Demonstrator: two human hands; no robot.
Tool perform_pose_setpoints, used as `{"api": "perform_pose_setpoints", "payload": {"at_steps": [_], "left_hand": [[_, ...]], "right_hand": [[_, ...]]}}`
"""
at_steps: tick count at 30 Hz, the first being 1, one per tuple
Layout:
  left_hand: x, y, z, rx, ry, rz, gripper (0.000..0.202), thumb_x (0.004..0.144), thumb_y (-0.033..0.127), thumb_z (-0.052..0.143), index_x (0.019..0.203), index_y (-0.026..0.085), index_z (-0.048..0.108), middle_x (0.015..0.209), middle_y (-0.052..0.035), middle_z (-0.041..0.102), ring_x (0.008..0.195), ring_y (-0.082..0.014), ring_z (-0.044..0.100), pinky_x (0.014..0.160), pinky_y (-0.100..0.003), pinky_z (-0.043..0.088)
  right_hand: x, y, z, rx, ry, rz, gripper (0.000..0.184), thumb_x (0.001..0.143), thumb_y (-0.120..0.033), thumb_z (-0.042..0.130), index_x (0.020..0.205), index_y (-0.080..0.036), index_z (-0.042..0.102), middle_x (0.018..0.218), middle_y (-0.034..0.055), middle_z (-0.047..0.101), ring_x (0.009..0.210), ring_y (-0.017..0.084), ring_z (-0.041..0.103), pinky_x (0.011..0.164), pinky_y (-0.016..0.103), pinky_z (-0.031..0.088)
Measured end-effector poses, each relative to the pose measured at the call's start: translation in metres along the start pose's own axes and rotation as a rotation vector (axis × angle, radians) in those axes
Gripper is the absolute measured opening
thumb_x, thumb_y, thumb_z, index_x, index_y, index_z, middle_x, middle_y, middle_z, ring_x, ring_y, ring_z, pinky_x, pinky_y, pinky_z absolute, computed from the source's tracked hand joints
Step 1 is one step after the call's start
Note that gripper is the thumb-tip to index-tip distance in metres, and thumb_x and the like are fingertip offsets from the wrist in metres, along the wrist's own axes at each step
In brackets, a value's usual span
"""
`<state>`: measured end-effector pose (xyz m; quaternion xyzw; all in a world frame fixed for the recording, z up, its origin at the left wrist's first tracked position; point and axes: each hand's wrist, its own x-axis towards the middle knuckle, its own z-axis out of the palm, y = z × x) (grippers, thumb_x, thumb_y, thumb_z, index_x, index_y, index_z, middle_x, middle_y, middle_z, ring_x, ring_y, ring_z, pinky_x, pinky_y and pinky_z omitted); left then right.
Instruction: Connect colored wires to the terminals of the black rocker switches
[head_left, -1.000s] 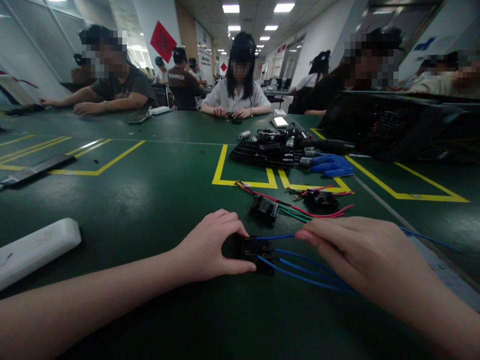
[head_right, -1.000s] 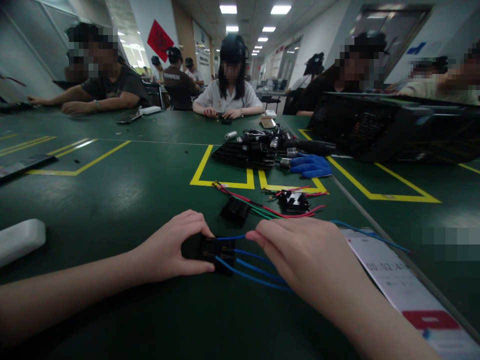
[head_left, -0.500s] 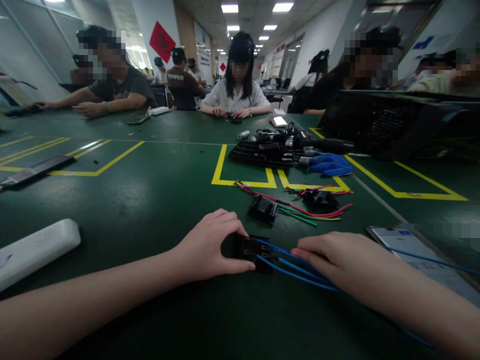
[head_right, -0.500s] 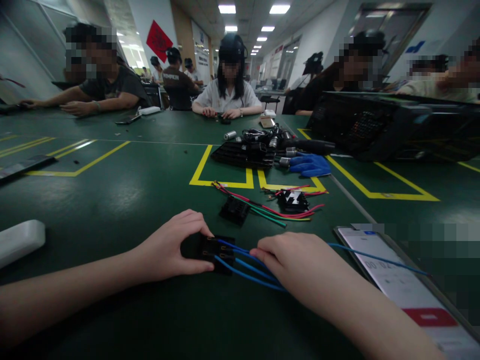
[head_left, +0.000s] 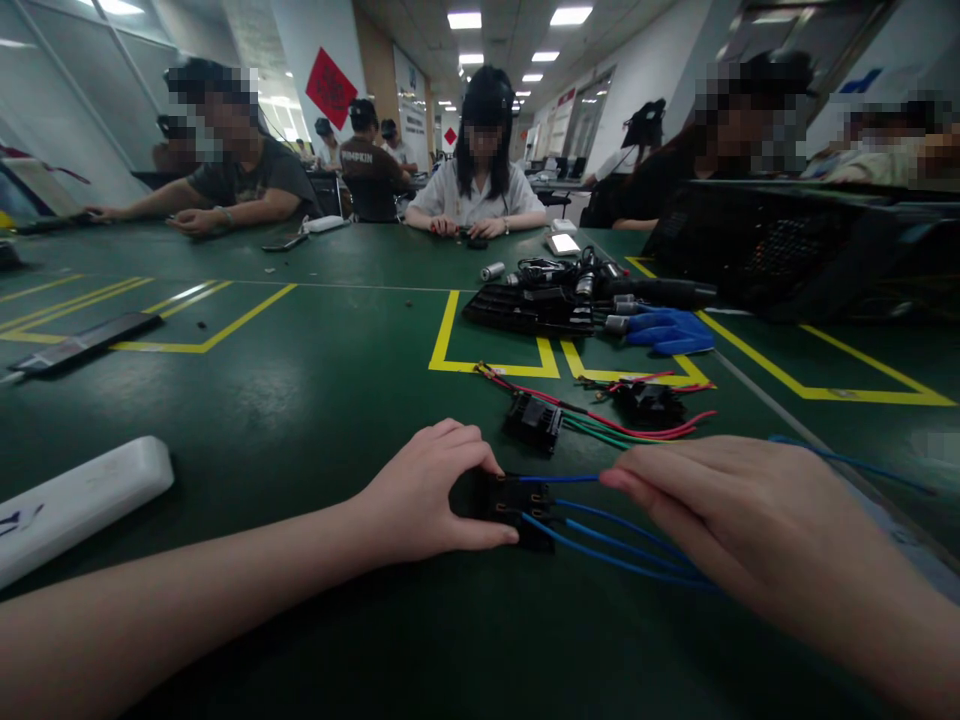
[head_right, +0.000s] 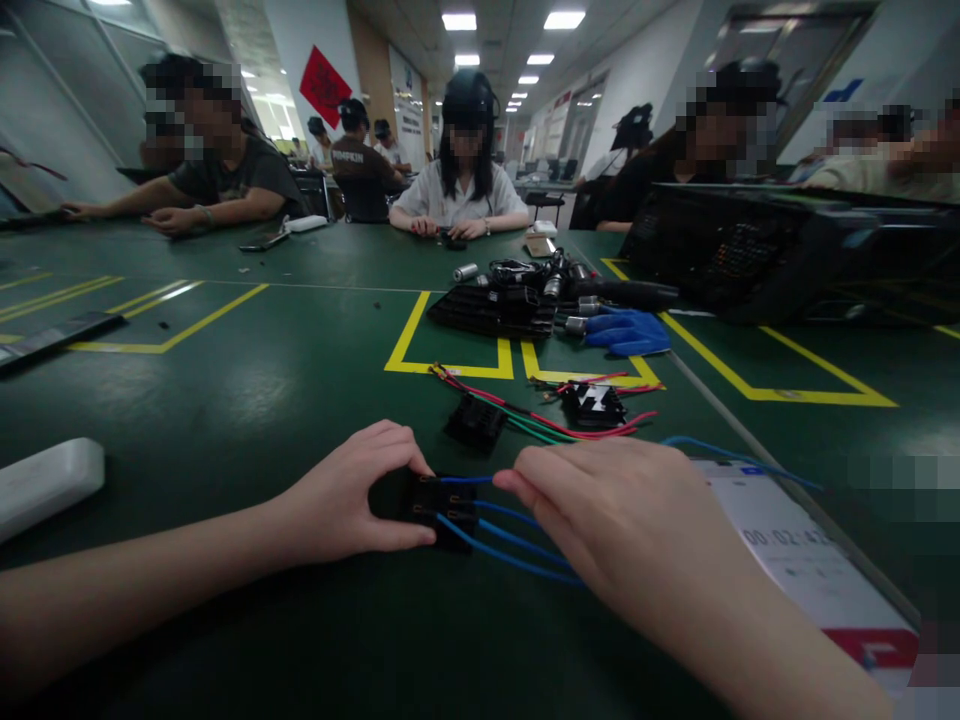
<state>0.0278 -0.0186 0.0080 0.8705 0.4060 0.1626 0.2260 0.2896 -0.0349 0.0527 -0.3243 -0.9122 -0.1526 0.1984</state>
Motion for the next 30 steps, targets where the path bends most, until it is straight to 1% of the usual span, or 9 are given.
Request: {"api": "perform_pose_setpoints", "payload": {"at_steps": [2,5,12,15,18,23,25,28,30], "left_hand": [[0.000,0.001,-0.001,0.004,-0.010,-0.001,0.036,0.075,0.045,0.080,0.092,0.018,0.064,0.094,-0.0040,0.062,0.090,-0.0240,0.053,0.080,-0.038,0.043],[0.000,0.002,-0.001,0.008,-0.011,-0.009,0.035,0.075,0.044,0.080,0.092,0.018,0.064,0.094,-0.0039,0.062,0.089,-0.0240,0.053,0.080,-0.037,0.043],[0.000,0.001,0.001,-0.002,0.000,-0.009,0.034,0.076,0.043,0.079,0.091,0.017,0.064,0.094,-0.0036,0.061,0.089,-0.0233,0.053,0.078,-0.036,0.043],[0.000,0.000,0.002,-0.002,0.010,-0.001,0.034,0.075,0.044,0.079,0.091,0.017,0.063,0.093,-0.0033,0.061,0.089,-0.0231,0.053,0.078,-0.036,0.043],[-0.001,-0.001,0.003,-0.009,0.014,0.003,0.034,0.076,0.044,0.079,0.091,0.018,0.063,0.093,-0.0031,0.061,0.090,-0.0232,0.053,0.078,-0.036,0.043],[0.000,-0.001,0.003,-0.006,0.022,0.005,0.035,0.074,0.043,0.080,0.090,0.018,0.063,0.092,-0.0031,0.061,0.088,-0.0228,0.052,0.079,-0.036,0.042],[0.000,-0.001,0.002,-0.011,0.020,0.007,0.035,0.074,0.043,0.080,0.090,0.018,0.063,0.093,-0.0032,0.061,0.089,-0.0230,0.053,0.079,-0.036,0.042],[0.001,0.000,0.002,-0.005,0.020,0.010,0.035,0.074,0.044,0.080,0.090,0.018,0.063,0.093,-0.0034,0.061,0.089,-0.0233,0.053,0.078,-0.036,0.042],[0.001,0.000,0.002,-0.001,0.021,0.008,0.035,0.074,0.044,0.080,0.090,0.018,0.063,0.092,-0.0034,0.061,0.089,-0.0232,0.053,0.078,-0.036,0.042]], "right_hand": [[0.000,-0.003,-0.002,-0.049,0.037,-0.039,0.047,0.103,-0.027,0.032,0.069,-0.019,0.064,0.065,0.0064,0.071,0.051,0.019,0.066,0.046,0.030,0.044],[-0.003,0.002,0.001,-0.059,-0.022,-0.013,0.048,0.103,-0.029,0.031,0.072,-0.020,0.067,0.064,0.0056,0.071,0.050,0.021,0.066,0.045,0.031,0.043],[-0.001,0.012,0.018,0.130,-0.546,0.281,0.037,0.097,-0.034,0.042,0.069,-0.025,0.065,0.062,0.0011,0.069,0.050,0.019,0.064,0.045,0.028,0.038],[0.000,0.011,0.019,0.181,-0.638,0.336,0.037,0.097,-0.033,0.042,0.069,-0.025,0.064,0.063,0.0013,0.069,0.052,0.018,0.064,0.047,0.028,0.039],[-0.003,0.012,0.018,0.143,-0.549,0.296,0.038,0.097,-0.035,0.041,0.071,-0.025,0.065,0.064,0.0018,0.070,0.051,0.020,0.064,0.046,0.029,0.040],[-0.002,0.009,0.009,0.018,-0.082,0.091,0.046,0.103,-0.035,0.031,0.075,-0.021,0.066,0.065,0.0045,0.071,0.053,0.021,0.067,0.048,0.031,0.045],[0.000,0.005,0.006,0.011,0.020,0.040,0.048,0.104,-0.034,0.030,0.073,-0.020,0.064,0.064,0.0045,0.070,0.052,0.019,0.066,0.048,0.030,0.045],[0.001,0.005,0.007,0.017,0.045,0.036,0.050,0.104,-0.034,0.029,0.072,-0.020,0.064,0.063,0.0043,0.070,0.050,0.018,0.066,0.047,0.030,0.046],[-0.001,0.009,0.011,0.030,-0.056,0.083,0.047,0.103,-0.035,0.032,0.073,-0.021,0.065,0.063,0.0038,0.070,0.050,0.020,0.066,0.045,0.030,0.045]]}}
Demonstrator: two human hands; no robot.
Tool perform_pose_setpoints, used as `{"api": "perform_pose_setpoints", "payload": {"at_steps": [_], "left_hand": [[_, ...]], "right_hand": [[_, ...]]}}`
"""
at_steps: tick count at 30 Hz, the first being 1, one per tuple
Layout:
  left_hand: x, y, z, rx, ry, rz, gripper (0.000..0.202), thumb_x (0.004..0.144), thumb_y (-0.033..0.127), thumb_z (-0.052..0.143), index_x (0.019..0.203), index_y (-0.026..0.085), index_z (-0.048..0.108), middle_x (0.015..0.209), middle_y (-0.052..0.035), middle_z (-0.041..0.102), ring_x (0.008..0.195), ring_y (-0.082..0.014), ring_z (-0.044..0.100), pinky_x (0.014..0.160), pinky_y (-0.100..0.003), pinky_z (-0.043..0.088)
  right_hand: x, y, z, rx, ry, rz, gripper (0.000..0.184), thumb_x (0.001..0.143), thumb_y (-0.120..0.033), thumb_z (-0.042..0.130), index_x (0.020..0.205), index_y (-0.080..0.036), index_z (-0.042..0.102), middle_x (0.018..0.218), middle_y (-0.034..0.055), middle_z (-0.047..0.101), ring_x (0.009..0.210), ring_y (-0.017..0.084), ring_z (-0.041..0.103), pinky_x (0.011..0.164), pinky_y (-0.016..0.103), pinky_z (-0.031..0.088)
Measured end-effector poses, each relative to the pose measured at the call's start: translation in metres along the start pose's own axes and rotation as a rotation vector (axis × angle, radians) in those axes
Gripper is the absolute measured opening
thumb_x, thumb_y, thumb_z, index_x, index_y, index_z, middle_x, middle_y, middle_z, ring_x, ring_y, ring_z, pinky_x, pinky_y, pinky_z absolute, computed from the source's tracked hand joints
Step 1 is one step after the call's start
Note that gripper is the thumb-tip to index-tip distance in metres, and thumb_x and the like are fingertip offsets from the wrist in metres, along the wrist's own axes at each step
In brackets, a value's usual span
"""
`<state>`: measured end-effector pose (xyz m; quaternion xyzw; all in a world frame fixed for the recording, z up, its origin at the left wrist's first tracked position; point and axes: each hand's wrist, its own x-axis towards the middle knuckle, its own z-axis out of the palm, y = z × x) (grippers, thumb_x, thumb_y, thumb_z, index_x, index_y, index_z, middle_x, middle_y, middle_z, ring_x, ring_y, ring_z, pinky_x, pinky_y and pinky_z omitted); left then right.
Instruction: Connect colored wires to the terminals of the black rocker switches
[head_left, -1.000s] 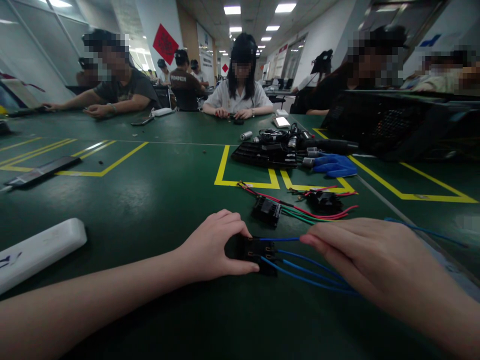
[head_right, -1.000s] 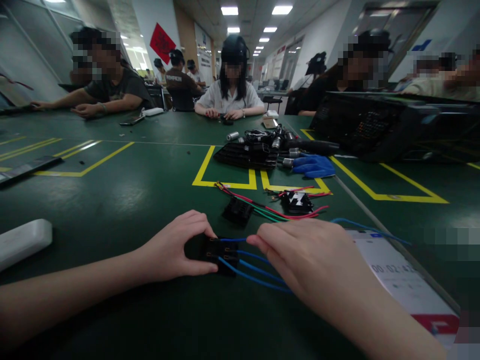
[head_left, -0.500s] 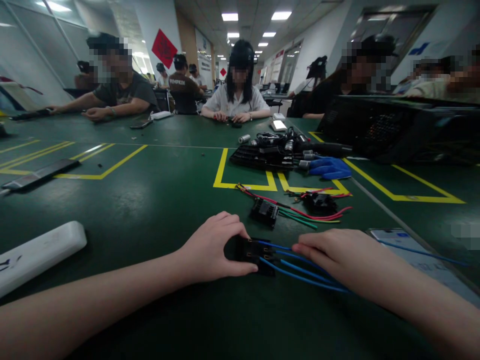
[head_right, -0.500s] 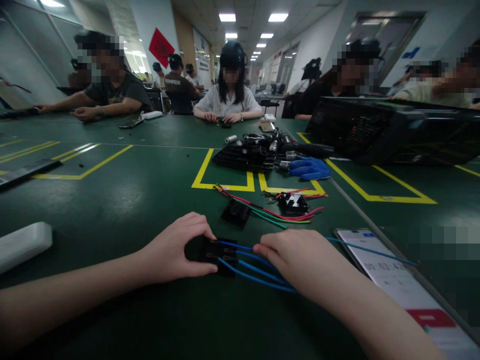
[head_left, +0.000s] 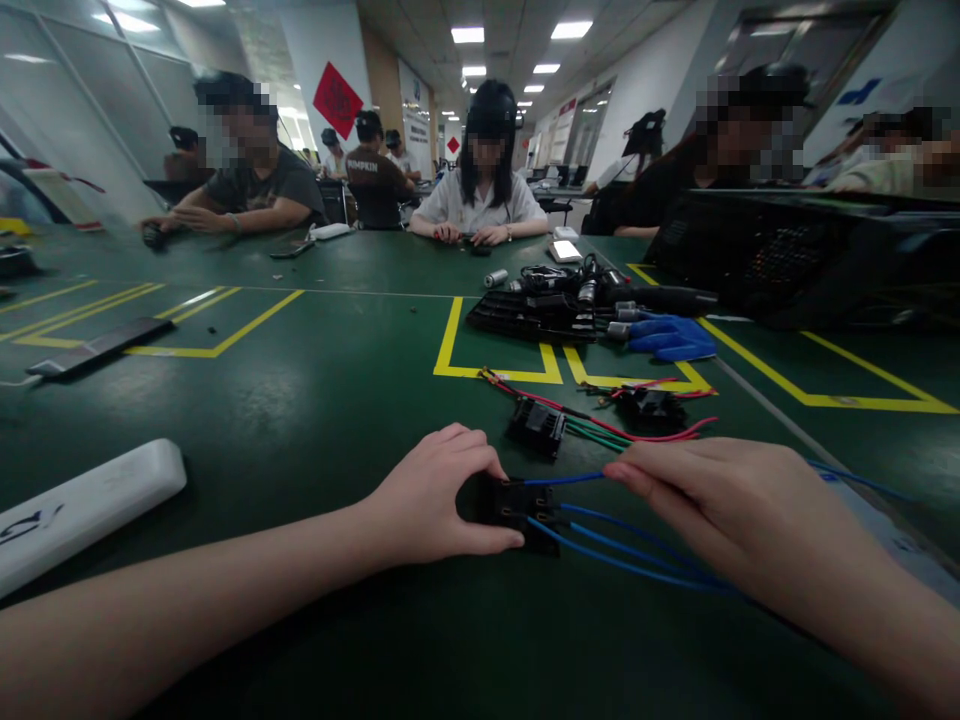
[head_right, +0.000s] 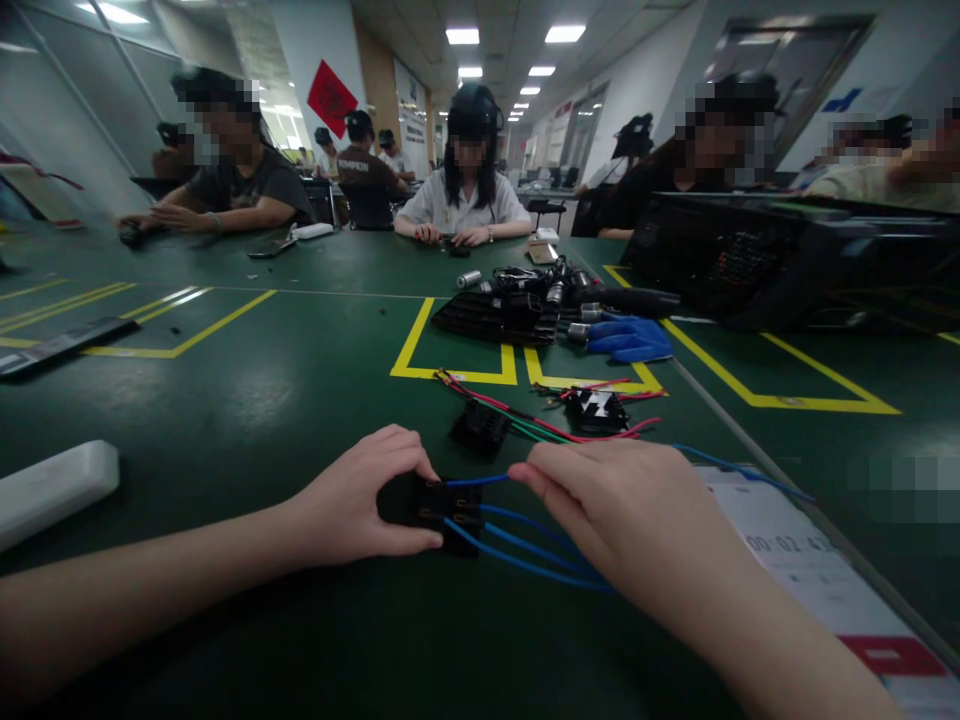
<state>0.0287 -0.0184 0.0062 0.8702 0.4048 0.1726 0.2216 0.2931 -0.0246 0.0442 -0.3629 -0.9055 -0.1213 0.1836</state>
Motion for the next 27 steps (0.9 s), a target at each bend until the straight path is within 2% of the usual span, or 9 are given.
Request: {"api": "perform_pose_setpoints", "payload": {"at_steps": [4,7,10,14,16,19,23,25,27], "left_hand": [[0.000,0.000,-0.001,0.001,0.001,0.003,0.035,0.074,0.045,0.080,0.090,0.018,0.063,0.092,-0.0033,0.061,0.089,-0.0234,0.053,0.078,-0.036,0.043],[0.000,0.001,-0.001,0.008,-0.001,0.003,0.035,0.074,0.046,0.080,0.089,0.018,0.063,0.092,-0.0034,0.061,0.089,-0.0236,0.053,0.078,-0.036,0.043],[0.000,0.001,0.000,0.005,0.001,0.006,0.036,0.075,0.046,0.080,0.089,0.018,0.063,0.093,-0.0034,0.061,0.089,-0.0234,0.053,0.079,-0.036,0.043],[0.000,-0.001,0.001,0.003,0.004,0.001,0.036,0.074,0.046,0.080,0.089,0.018,0.064,0.093,-0.0030,0.061,0.089,-0.0232,0.053,0.078,-0.036,0.042],[0.000,-0.001,0.002,0.001,0.005,0.003,0.035,0.075,0.046,0.079,0.090,0.018,0.064,0.093,-0.0027,0.061,0.089,-0.0230,0.053,0.077,-0.036,0.042],[-0.001,-0.001,0.002,0.001,0.005,0.010,0.035,0.074,0.046,0.079,0.090,0.018,0.064,0.093,-0.0028,0.061,0.089,-0.0230,0.053,0.076,-0.035,0.042],[-0.001,0.001,0.001,0.006,-0.006,-0.004,0.035,0.075,0.046,0.079,0.089,0.018,0.064,0.093,-0.0032,0.061,0.088,-0.0231,0.053,0.076,-0.035,0.042],[-0.001,0.001,0.000,0.010,-0.012,-0.011,0.035,0.075,0.047,0.079,0.089,0.018,0.064,0.093,-0.0033,0.061,0.089,-0.0234,0.053,0.077,-0.036,0.042],[-0.001,0.001,0.000,0.009,-0.016,-0.013,0.036,0.075,0.048,0.078,0.090,0.018,0.064,0.094,-0.0036,0.061,0.090,-0.0238,0.053,0.078,-0.037,0.043]], "right_hand": [[-0.002,0.004,0.009,0.095,-0.431,0.178,0.036,0.097,-0.034,0.043,0.069,-0.025,0.065,0.060,0.0002,0.069,0.048,0.020,0.065,0.041,0.028,0.041],[-0.002,0.004,0.012,0.159,-0.558,0.255,0.035,0.095,-0.033,0.045,0.068,-0.026,0.065,0.064,0.0000,0.070,0.053,0.019,0.066,0.045,0.028,0.043],[-0.004,0.007,0.010,0.142,-0.456,0.204,0.036,0.096,-0.035,0.044,0.070,-0.026,0.067,0.064,0.0007,0.071,0.051,0.020,0.066,0.044,0.028,0.042],[-0.003,0.004,0.001,-0.036,-0.073,0.019,0.046,0.102,-0.036,0.032,0.076,-0.022,0.067,0.066,0.0047,0.072,0.052,0.022,0.067,0.046,0.031,0.045],[-0.001,-0.003,-0.005,-0.115,0.064,-0.057,0.050,0.104,-0.033,0.028,0.072,-0.021,0.065,0.065,0.0062,0.071,0.053,0.020,0.067,0.047,0.030,0.045],[0.002,-0.015,-0.012,-0.206,0.152,-0.129,0.049,0.104,-0.029,0.030,0.068,-0.021,0.064,0.065,0.0068,0.071,0.052,0.018,0.065,0.048,0.030,0.043],[0.001,-0.012,-0.010,-0.212,0.133,-0.093,0.050,0.103,-0.030,0.031,0.069,-0.021,0.066,0.064,0.0065,0.071,0.052,0.020,0.065,0.047,0.031,0.043],[-0.002,-0.004,-0.005,-0.140,-0.003,-0.014,0.049,0.102,-0.035,0.031,0.073,-0.023,0.068,0.065,0.0055,0.072,0.050,0.021,0.065,0.044,0.031,0.042],[-0.004,0.002,0.000,-0.019,-0.224,0.073,0.043,0.099,-0.036,0.037,0.072,-0.025,0.068,0.063,0.0027,0.072,0.048,0.021,0.065,0.042,0.030,0.041]]}}
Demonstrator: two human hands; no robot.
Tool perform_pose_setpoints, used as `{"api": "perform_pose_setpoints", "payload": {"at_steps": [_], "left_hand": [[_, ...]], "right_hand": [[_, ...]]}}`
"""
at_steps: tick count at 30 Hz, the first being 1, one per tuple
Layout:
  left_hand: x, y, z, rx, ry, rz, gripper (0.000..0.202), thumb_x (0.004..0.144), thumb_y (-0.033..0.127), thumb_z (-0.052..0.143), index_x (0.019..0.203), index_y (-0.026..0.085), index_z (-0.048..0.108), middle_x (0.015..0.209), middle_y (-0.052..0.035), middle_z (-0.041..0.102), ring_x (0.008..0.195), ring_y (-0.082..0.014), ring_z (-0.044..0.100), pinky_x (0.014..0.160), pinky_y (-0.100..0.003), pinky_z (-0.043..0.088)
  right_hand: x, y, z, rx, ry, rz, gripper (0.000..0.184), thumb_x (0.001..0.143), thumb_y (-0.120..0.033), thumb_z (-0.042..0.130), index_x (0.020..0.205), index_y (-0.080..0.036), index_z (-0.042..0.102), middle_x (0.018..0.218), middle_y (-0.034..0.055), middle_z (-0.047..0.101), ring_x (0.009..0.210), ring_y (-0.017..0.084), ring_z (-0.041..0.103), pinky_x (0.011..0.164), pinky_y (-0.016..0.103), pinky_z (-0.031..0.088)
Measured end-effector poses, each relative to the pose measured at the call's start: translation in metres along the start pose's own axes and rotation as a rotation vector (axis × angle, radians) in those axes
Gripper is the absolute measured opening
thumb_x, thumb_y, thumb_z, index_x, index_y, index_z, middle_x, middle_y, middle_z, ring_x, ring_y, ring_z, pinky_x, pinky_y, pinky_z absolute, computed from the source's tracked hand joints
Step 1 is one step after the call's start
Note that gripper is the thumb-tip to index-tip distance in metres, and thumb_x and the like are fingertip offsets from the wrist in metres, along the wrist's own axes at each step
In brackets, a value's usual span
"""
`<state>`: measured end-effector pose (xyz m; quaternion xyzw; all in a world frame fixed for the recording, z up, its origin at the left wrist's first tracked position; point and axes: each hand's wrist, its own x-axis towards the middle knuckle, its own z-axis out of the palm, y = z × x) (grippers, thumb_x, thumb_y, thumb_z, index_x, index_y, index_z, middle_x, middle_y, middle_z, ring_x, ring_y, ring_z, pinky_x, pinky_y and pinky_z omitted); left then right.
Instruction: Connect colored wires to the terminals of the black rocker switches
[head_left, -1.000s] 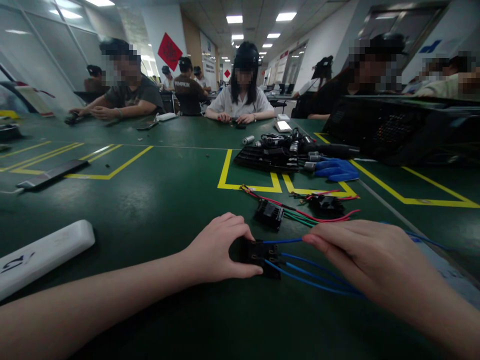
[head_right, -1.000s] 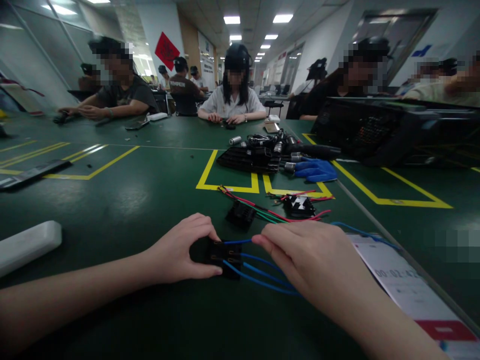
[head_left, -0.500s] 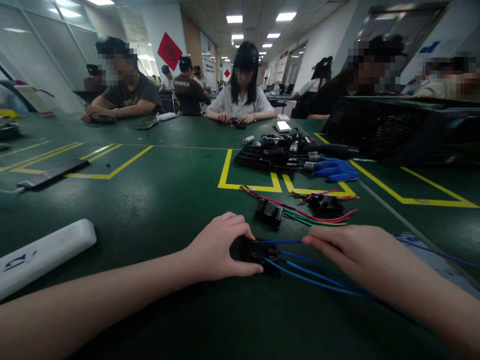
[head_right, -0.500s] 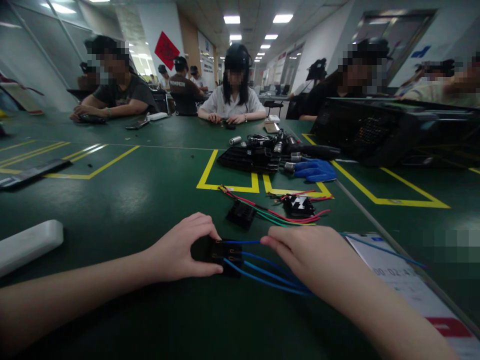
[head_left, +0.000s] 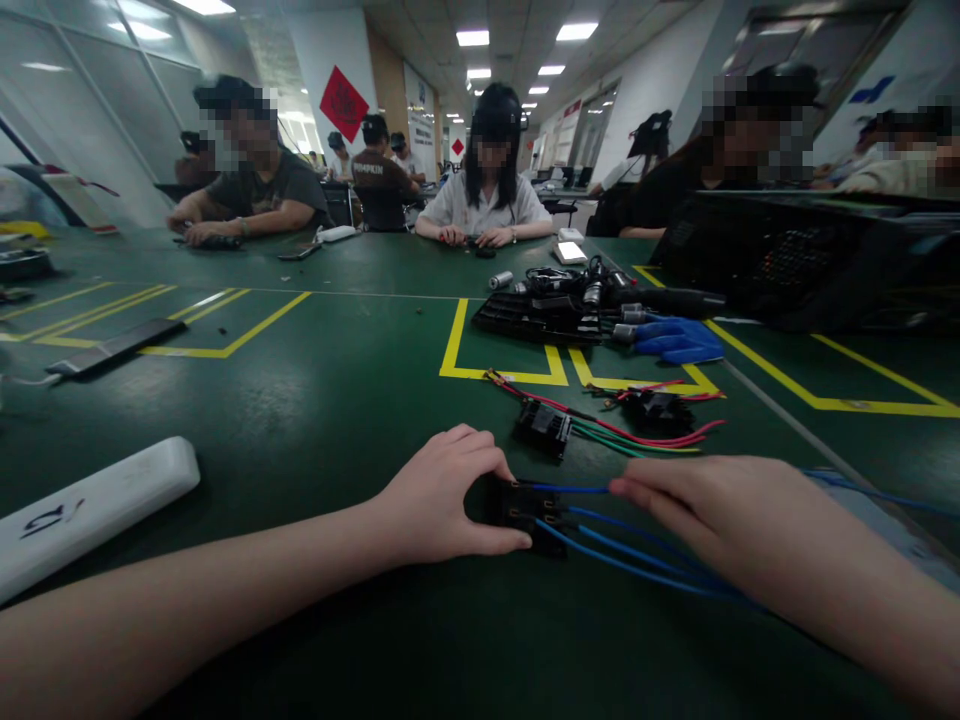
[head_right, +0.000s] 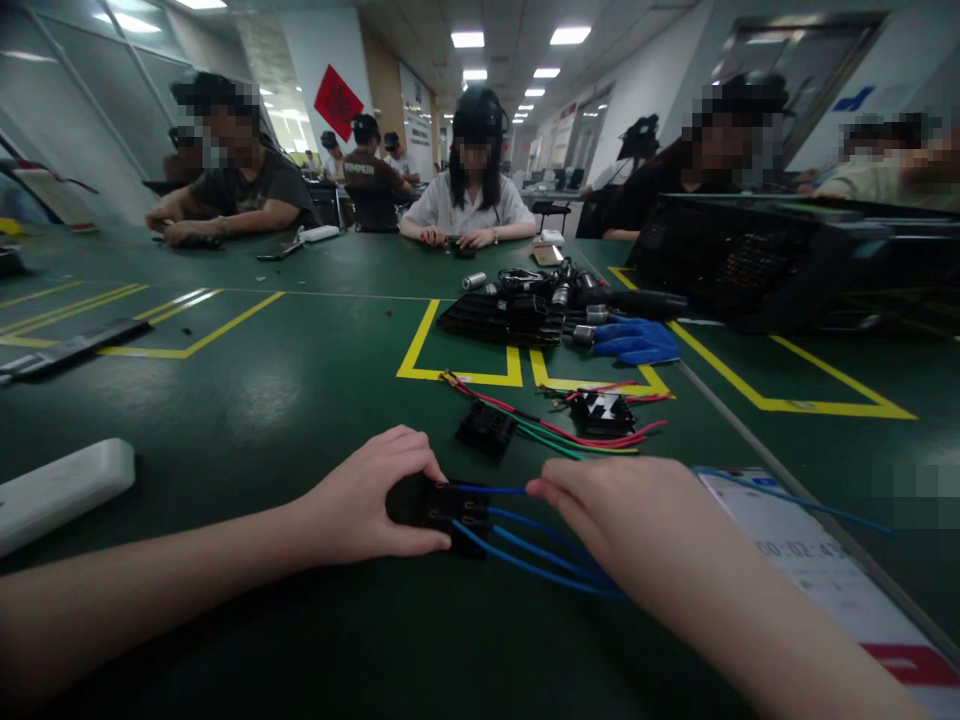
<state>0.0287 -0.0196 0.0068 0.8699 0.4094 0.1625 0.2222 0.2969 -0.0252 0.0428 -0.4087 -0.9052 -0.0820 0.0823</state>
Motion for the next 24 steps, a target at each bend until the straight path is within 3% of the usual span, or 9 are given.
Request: {"api": "perform_pose_setpoints", "payload": {"at_steps": [3,6,8,12,16,19,21,24], "left_hand": [[0.000,0.000,0.000,-0.002,-0.001,0.001,0.036,0.075,0.048,0.078,0.092,0.018,0.064,0.096,-0.0040,0.062,0.093,-0.0245,0.053,0.081,-0.038,0.044],[0.000,0.000,0.000,-0.002,0.007,0.004,0.036,0.075,0.047,0.078,0.092,0.019,0.064,0.096,-0.0038,0.062,0.093,-0.0243,0.053,0.081,-0.038,0.044],[0.001,0.000,0.000,0.003,0.008,0.007,0.036,0.075,0.047,0.078,0.091,0.019,0.064,0.096,-0.0037,0.061,0.092,-0.0240,0.053,0.080,-0.037,0.044],[0.001,-0.001,0.001,0.011,0.021,0.023,0.038,0.073,0.048,0.079,0.089,0.018,0.063,0.093,-0.0036,0.061,0.090,-0.0240,0.053,0.078,-0.036,0.043],[0.001,-0.001,0.001,-0.001,0.014,0.016,0.037,0.074,0.049,0.079,0.089,0.018,0.064,0.093,-0.0033,0.061,0.090,-0.0240,0.052,0.076,-0.036,0.043],[0.000,0.000,0.000,-0.002,0.002,0.004,0.039,0.074,0.050,0.078,0.090,0.018,0.064,0.094,-0.0034,0.061,0.091,-0.0245,0.053,0.076,-0.037,0.043],[0.000,0.000,-0.001,0.002,-0.002,0.001,0.039,0.074,0.051,0.078,0.090,0.018,0.064,0.095,-0.0038,0.061,0.091,-0.0247,0.053,0.077,-0.037,0.043],[0.001,0.000,-0.001,0.006,-0.002,-0.001,0.040,0.075,0.052,0.077,0.090,0.018,0.063,0.095,-0.0041,0.061,0.091,-0.0245,0.053,0.079,-0.038,0.044]], "right_hand": [[0.001,0.003,0.006,0.142,-0.220,0.102,0.035,0.095,-0.033,0.046,0.069,-0.027,0.067,0.060,0.0000,0.070,0.048,0.019,0.065,0.043,0.028,0.041],[0.002,0.002,0.008,0.161,-0.236,0.111,0.033,0.094,-0.031,0.047,0.069,-0.027,0.067,0.061,-0.0007,0.070,0.050,0.019,0.066,0.043,0.028,0.042],[0.002,0.002,0.007,0.086,-0.108,0.067,0.035,0.096,-0.033,0.044,0.072,-0.026,0.068,0.062,0.0005,0.071,0.049,0.021,0.066,0.042,0.030,0.043],[0.002,-0.008,-0.002,-0.134,0.304,-0.077,0.049,0.103,-0.033,0.029,0.075,-0.021,0.067,0.069,0.0074,0.073,0.053,0.023,0.068,0.046,0.033,0.046],[-0.001,-0.020,-0.010,-0.237,0.407,-0.157,0.045,0.103,-0.029,0.034,0.069,-0.021,0.063,0.070,0.0082,0.072,0.055,0.020,0.065,0.055,0.032,0.046],[-0.003,-0.016,-0.006,-0.206,0.378,-0.110,0.042,0.102,-0.031,0.036,0.073,-0.022,0.065,0.072,0.0072,0.073,0.058,0.021,0.066,0.054,0.032,0.046],[-0.002,-0.008,0.001,-0.123,0.282,-0.041,0.042,0.101,-0.035,0.036,0.074,-0.023,0.068,0.068,0.0058,0.072,0.055,0.023,0.067,0.047,0.032,0.044],[-0.001,0.000,0.011,0.089,-0.069,0.078,0.035,0.095,-0.033,0.045,0.071,-0.026,0.069,0.059,0.0005,0.069,0.046,0.021,0.064,0.041,0.029,0.041]]}}
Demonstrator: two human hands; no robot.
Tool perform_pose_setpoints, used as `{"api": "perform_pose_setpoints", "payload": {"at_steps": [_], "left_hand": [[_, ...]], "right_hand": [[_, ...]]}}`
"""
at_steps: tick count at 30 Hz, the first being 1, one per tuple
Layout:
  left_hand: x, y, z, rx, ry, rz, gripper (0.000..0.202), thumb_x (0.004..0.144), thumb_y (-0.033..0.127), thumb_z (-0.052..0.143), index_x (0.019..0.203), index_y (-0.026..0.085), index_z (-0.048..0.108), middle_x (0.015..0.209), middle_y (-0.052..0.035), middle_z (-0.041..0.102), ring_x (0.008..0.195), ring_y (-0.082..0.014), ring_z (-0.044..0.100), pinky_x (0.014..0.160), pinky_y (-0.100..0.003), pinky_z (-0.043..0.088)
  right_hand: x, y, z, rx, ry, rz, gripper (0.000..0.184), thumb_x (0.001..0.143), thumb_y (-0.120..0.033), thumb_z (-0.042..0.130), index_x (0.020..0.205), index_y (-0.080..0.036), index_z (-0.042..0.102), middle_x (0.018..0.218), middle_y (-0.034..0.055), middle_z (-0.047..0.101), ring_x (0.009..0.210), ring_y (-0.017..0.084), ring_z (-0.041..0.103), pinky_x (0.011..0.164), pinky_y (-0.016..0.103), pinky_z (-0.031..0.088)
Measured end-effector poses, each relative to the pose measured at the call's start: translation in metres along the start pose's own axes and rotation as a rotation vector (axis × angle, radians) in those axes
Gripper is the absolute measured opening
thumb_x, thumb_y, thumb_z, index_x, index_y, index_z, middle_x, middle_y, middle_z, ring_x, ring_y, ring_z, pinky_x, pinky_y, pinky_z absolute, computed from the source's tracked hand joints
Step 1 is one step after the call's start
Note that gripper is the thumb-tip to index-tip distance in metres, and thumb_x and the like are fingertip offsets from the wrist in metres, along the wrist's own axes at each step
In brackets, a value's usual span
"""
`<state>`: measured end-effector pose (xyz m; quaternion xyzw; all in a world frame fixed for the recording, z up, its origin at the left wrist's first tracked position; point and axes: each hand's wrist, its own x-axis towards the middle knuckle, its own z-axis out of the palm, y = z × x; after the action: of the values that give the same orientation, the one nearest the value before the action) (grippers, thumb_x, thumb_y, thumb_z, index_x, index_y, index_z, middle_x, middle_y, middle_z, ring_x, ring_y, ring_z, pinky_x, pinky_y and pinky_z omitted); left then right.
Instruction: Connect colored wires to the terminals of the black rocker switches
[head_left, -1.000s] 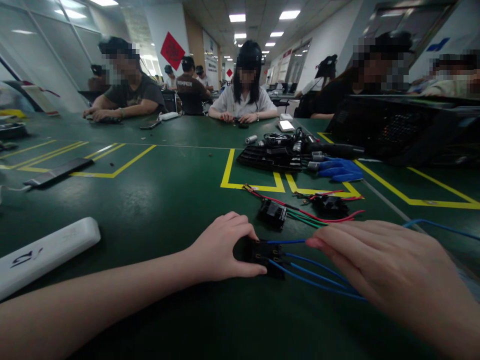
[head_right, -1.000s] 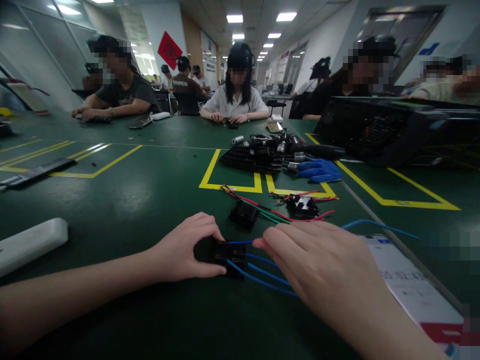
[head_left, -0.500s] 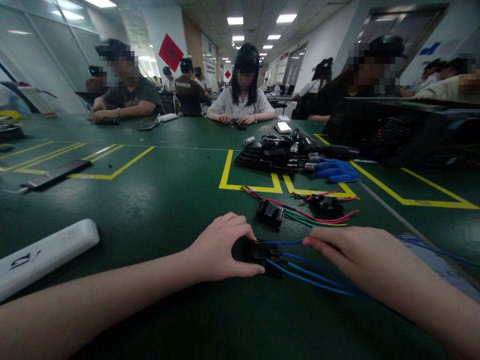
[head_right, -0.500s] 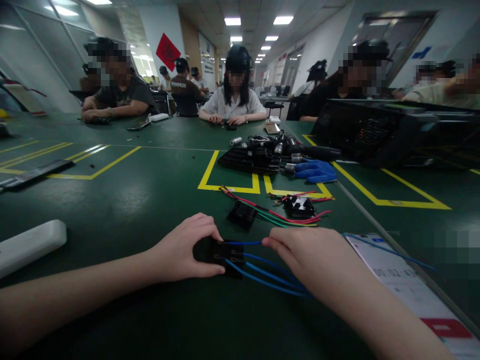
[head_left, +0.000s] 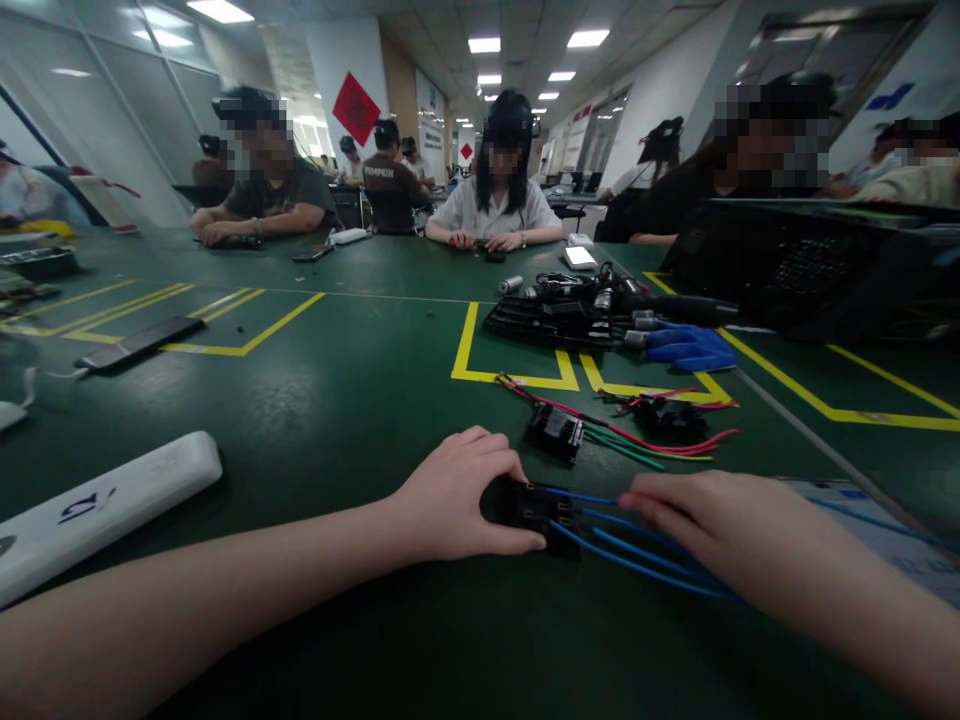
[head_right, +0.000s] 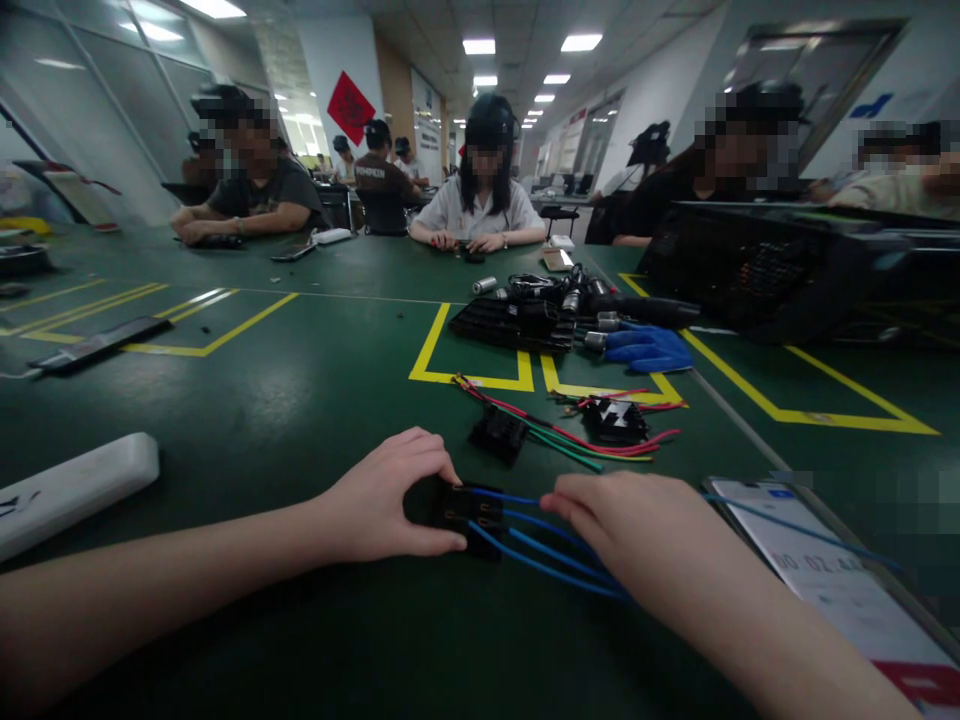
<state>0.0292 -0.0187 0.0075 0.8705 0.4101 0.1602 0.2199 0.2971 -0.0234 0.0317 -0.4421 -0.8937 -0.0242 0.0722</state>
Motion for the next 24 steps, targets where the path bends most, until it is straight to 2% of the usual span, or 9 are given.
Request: {"api": "perform_pose_setpoints", "payload": {"at_steps": [1,3,6,8,13,16,21,23,24], "left_hand": [[0.000,0.000,0.000,0.001,0.000,-0.002,0.040,0.075,0.052,0.077,0.091,0.018,0.063,0.096,-0.0040,0.062,0.091,-0.0243,0.053,0.079,-0.038,0.044],[0.001,0.000,0.000,0.008,-0.004,-0.007,0.040,0.075,0.052,0.077,0.091,0.018,0.063,0.096,-0.0036,0.061,0.091,-0.0238,0.053,0.078,-0.037,0.044],[0.001,0.000,0.000,0.006,-0.010,-0.007,0.040,0.075,0.053,0.077,0.090,0.019,0.063,0.095,-0.0033,0.060,0.091,-0.0236,0.053,0.078,-0.036,0.044],[0.001,0.000,0.001,0.000,-0.011,-0.008,0.040,0.075,0.053,0.077,0.089,0.019,0.063,0.095,-0.0033,0.060,0.090,-0.0236,0.052,0.077,-0.036,0.043],[0.002,-0.001,0.001,-0.006,-0.008,0.005,0.039,0.074,0.050,0.079,0.089,0.018,0.062,0.093,-0.0031,0.058,0.089,-0.0234,0.052,0.075,-0.035,0.043],[0.003,-0.001,0.002,0.006,0.000,0.021,0.040,0.074,0.050,0.079,0.088,0.018,0.062,0.093,-0.0030,0.058,0.089,-0.0233,0.053,0.075,-0.035,0.043],[0.003,0.000,0.002,0.011,0.005,0.027,0.041,0.073,0.051,0.079,0.088,0.018,0.061,0.094,-0.0036,0.058,0.091,-0.0239,0.053,0.078,-0.036,0.044],[0.003,0.001,0.002,0.005,0.002,0.025,0.040,0.073,0.052,0.079,0.089,0.018,0.061,0.095,-0.0037,0.059,0.092,-0.0243,0.053,0.078,-0.037,0.044],[0.003,0.001,0.001,0.002,0.000,0.023,0.041,0.073,0.052,0.079,0.089,0.019,0.061,0.096,-0.0038,0.059,0.092,-0.0245,0.054,0.078,-0.037,0.044]], "right_hand": [[0.001,0.002,0.002,0.054,-0.088,0.036,0.033,0.094,-0.032,0.047,0.070,-0.027,0.069,0.059,-0.0005,0.069,0.047,0.020,0.064,0.041,0.029,0.042],[0.001,0.003,0.004,0.106,-0.157,0.085,0.032,0.093,-0.033,0.047,0.071,-0.028,0.069,0.062,-0.0005,0.070,0.050,0.019,0.066,0.044,0.028,0.044],[0.002,0.004,0.003,0.099,-0.109,0.093,0.033,0.095,-0.036,0.044,0.076,-0.028,0.069,0.068,0.0006,0.072,0.055,0.021,0.067,0.047,0.030,0.045],[0.003,0.003,0.001,0.074,-0.017,0.065,0.036,0.097,-0.036,0.039,0.076,-0.026,0.067,0.067,0.0018,0.071,0.054,0.020,0.066,0.048,0.030,0.045],[0.005,-0.012,-0.009,-0.018,0.365,-0.150,0.041,0.102,-0.033,0.034,0.072,-0.022,0.059,0.065,0.0033,0.067,0.053,0.017,0.062,0.048,0.028,0.042],[0.003,-0.022,-0.016,-0.153,0.477,-0.219,0.042,0.102,-0.031,0.036,0.070,-0.021,0.061,0.069,0.0061,0.070,0.056,0.019,0.064,0.051,0.030,0.043],[0.000,-0.021,-0.018,-0.262,0.509,-0.240,0.044,0.101,-0.027,0.037,0.066,-0.022,0.063,0.066,0.0059,0.070,0.055,0.020,0.065,0.054,0.032,0.045],[0.000,-0.015,-0.015,-0.249,0.447,-0.188,0.046,0.101,-0.030,0.033,0.068,-0.023,0.065,0.067,0.0065,0.072,0.056,0.022,0.067,0.051,0.032,0.045],[0.001,-0.012,-0.012,-0.227,0.372,-0.148,0.046,0.101,-0.032,0.033,0.070,-0.023,0.066,0.067,0.0062,0.072,0.054,0.023,0.067,0.049,0.032,0.044]]}}
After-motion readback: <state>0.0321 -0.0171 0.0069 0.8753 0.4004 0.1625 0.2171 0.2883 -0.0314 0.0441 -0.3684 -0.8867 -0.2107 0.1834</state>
